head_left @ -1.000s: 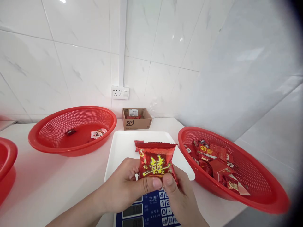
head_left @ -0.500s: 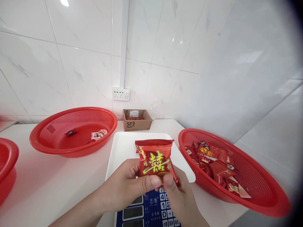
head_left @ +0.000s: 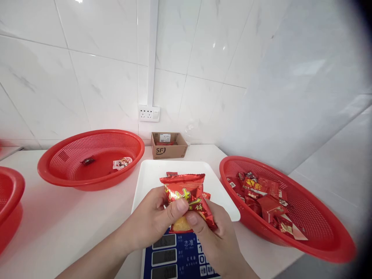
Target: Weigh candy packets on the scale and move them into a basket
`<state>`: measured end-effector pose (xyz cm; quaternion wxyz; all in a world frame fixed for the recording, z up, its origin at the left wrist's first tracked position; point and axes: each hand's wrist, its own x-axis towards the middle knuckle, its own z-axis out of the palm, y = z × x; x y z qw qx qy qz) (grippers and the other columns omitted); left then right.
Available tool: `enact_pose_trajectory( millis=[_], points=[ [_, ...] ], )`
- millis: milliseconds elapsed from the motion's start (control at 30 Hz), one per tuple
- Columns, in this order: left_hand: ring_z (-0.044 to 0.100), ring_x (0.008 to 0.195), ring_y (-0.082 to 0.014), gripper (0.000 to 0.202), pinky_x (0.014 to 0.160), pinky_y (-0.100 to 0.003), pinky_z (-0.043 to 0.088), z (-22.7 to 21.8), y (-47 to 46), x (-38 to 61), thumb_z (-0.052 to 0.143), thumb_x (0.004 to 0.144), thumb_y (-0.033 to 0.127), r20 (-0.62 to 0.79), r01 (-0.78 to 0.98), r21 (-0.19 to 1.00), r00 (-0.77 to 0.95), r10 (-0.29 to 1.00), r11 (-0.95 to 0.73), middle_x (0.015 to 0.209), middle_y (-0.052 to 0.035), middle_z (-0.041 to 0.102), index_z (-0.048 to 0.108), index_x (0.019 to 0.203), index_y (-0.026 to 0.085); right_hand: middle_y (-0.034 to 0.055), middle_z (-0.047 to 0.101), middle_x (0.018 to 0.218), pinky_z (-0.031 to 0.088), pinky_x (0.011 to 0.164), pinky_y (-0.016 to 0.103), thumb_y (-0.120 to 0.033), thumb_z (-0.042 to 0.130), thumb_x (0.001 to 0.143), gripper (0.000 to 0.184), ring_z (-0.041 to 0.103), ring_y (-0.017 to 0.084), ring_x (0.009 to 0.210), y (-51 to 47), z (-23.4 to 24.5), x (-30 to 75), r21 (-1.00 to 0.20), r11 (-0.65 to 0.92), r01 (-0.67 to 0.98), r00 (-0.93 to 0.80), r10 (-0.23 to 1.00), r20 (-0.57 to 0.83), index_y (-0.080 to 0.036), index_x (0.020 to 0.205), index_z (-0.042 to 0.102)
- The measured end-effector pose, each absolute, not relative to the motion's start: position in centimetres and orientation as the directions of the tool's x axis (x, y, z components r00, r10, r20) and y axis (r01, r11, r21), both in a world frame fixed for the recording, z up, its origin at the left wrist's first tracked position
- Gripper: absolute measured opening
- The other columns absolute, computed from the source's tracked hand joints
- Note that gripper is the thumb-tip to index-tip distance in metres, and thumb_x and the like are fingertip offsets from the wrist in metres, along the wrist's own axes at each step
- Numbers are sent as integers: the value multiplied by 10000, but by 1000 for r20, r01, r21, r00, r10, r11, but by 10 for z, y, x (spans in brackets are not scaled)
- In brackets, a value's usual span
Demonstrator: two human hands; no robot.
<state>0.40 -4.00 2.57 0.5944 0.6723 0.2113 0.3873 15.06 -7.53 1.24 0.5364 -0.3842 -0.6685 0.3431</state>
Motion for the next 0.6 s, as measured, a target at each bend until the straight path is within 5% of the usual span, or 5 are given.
enact_pose_trajectory(
  millis=[433,600],
  points=[
    [572,633,-121,265,583,-195,441,22,-39,7,620,818,404,210,-281,958,535,818,-63,684,-10,650,679,798,147,44,678,851,505,704,288,-533,527,821,398,619,207,767,-71,10,150,-923,384,25,-258,895,365,-209,1006,666],
    [599,696,-151,275,636,-236,471,23,-40,9,632,808,404,219,-314,948,540,813,-47,788,-37,683,697,892,151,42,630,712,502,639,284,-641,497,783,493,574,188,651,-72,6,153,-892,427,147,-174,899,401,-208,924,686]
  ],
)
